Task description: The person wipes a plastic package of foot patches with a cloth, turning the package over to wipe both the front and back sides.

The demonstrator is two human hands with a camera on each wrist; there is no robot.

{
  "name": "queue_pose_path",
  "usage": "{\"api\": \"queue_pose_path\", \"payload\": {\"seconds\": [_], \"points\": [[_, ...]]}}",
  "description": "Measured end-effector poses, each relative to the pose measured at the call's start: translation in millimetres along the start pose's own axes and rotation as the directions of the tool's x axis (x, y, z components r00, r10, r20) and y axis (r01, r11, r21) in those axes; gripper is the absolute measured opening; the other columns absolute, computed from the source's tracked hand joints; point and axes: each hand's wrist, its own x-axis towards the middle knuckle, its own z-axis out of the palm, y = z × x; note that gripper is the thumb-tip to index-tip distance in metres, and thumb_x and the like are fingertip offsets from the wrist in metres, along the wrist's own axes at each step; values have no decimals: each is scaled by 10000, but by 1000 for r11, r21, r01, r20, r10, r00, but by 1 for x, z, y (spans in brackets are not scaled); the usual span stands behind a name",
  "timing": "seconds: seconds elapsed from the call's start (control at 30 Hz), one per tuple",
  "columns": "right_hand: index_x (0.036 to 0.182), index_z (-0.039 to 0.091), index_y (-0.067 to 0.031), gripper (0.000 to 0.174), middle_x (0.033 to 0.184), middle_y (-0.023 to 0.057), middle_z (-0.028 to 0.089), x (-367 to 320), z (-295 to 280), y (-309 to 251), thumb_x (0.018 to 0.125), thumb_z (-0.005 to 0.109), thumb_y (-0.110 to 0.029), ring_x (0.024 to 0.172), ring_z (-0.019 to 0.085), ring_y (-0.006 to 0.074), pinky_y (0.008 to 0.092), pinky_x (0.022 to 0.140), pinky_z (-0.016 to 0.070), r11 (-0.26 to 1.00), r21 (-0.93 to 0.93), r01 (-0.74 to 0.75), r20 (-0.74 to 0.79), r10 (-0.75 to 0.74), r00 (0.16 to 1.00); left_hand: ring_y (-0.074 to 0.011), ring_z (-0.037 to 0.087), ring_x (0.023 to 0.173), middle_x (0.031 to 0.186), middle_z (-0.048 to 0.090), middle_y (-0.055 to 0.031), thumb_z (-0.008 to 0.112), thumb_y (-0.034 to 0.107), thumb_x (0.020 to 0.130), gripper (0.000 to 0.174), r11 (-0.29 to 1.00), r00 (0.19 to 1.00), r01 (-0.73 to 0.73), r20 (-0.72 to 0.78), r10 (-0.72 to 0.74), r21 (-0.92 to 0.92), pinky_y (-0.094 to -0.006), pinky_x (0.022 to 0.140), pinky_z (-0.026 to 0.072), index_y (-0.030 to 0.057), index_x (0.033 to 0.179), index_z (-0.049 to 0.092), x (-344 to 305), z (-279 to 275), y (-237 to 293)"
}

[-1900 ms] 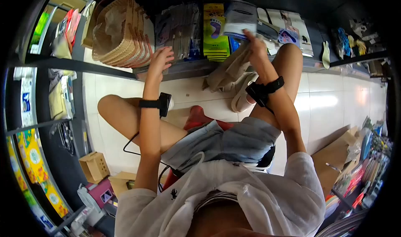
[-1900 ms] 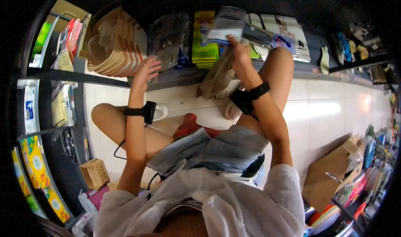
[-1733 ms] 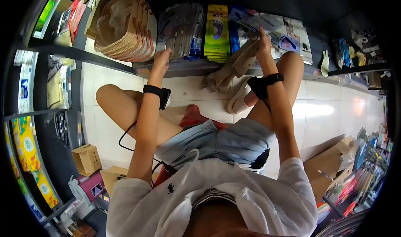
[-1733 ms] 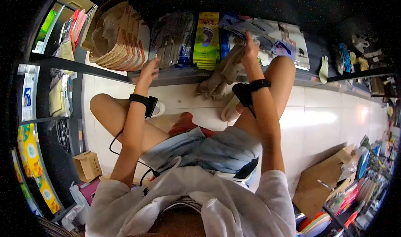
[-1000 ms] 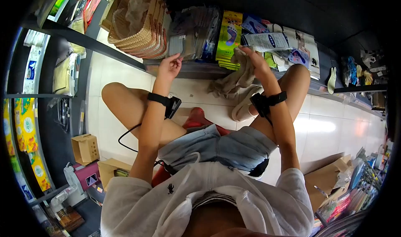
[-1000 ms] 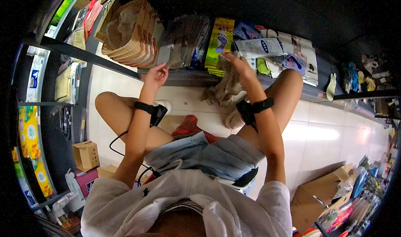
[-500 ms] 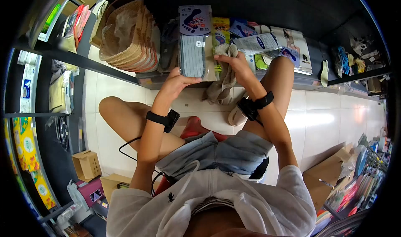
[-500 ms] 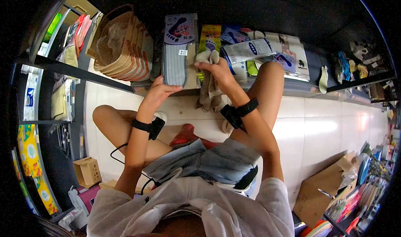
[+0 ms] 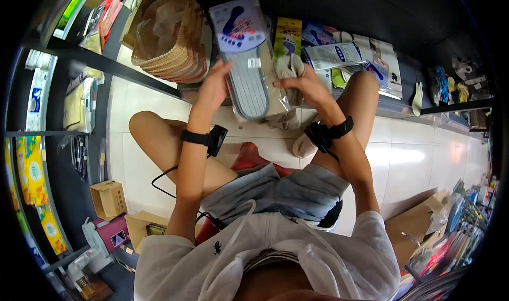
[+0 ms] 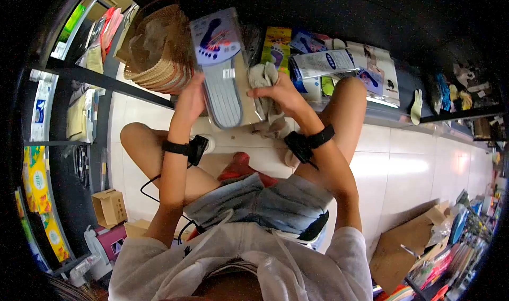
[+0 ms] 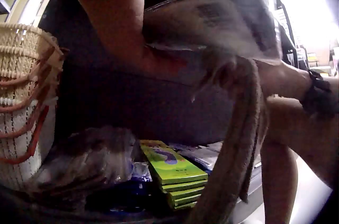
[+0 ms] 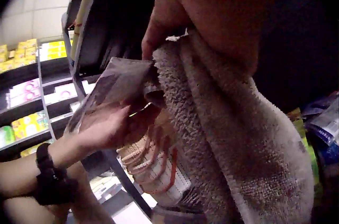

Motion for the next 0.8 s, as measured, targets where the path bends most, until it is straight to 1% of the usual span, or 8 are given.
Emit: {"api": "queue_pose_path", "payload": {"seconds": [0.07, 0.2, 0.27, 0.37, 0.47, 0.6, 0.73, 0.8], "points": [[859, 539, -11, 268, 788, 41, 574, -3, 4, -1, 613, 638, 26, 693, 536, 118, 235, 656, 428, 998, -62, -8, 98, 14, 995, -202, 481, 987, 1071, 501, -102, 447, 142, 804, 344, 905, 992, -126, -71, 107, -407, -333, 859, 367, 1, 1115, 406, 5, -3, 9], [832, 557, -8, 224, 801, 41, 581, -7, 11, 0, 625, 643, -2, 727, 528, 114, 234, 665, 418, 984, -159, -77, 124, 97, 988, -204, 487, 969, 1053, 513, -93, 462, 158, 808, 302, 874, 982, -174, -149, 118, -454, -351, 849, 371, 10, 1071, 444, 14, -17, 12], [842, 556, -5, 182, 801, 43, 579, -3, 8, 1, 673, 616, -37, 720, 526, 114, 237, 667, 417, 999, -19, 33, -249, -37, 968, -202, 504, 943, 1020, 529, -99, 484, 128, 795, 286, 878, 982, -170, -153, 112, -447, -343, 825, 393, 11, 1055, 457, 14, -18, 9], [914, 538, 19, 232, 861, 72, 556, -1, -1, 1, 771, 539, -164, 769, 512, 139, 253, 683, 413, 967, -204, 152, -378, -221, 899, -184, 503, 942, 1004, 528, -108, 506, 36, 748, 271, 955, 987, -152, -85, 135, -254, -318, 804, 410, -7, 1014, 479, 15, -10, -2], [955, 511, 28, 271, 1029, 185, 458, -2, 11, 8, 785, 512, -183, 941, 465, 266, 333, 788, 379, 694, -625, 357, -215, -593, 776, -176, 512, 912, 989, 531, -96, 469, -37, 710, 311, 994, 994, -97, -45, 95, -52, -285, 791, 408, -37, 1021, 462, 9, 13, -19], [849, 521, 5, 178, 991, 218, 380, -10, 47, 24, 698, 515, -90, 902, 398, 393, 420, 778, 361, 332, -846, 417, 134, -624, 770, -188, 429, 1031, 1150, 413, -104, 380, -43, 746, 467, 976, 996, 78, -53, -69, 204, -295, 835, 387, 28, 1202, 310, 0, 40, -38], [819, 502, 6, 163, 956, 218, 371, -8, 48, 21, 665, 505, -47, 868, 402, 400, 431, 747, 371, 316, -823, 471, 245, -550, 798, -195, 449, 995, 1098, 445, -89, 366, -137, 637, 564, 996, 997, 72, 28, -74, 60, -298, 827, 387, 22, 1177, 337, -4, 34, -27], [843, 488, 17, 181, 977, 231, 370, 1, 39, 18, 666, 494, -21, 872, 408, 402, 429, 744, 375, 455, -863, 220, -47, -507, 861, -185, 458, 970, 1075, 458, -85, 375, -155, 592, 587, 996, 992, 70, 98, -74, 50, -290, 798, 398, 8, 1156, 354, 0, 28, -28]]}}
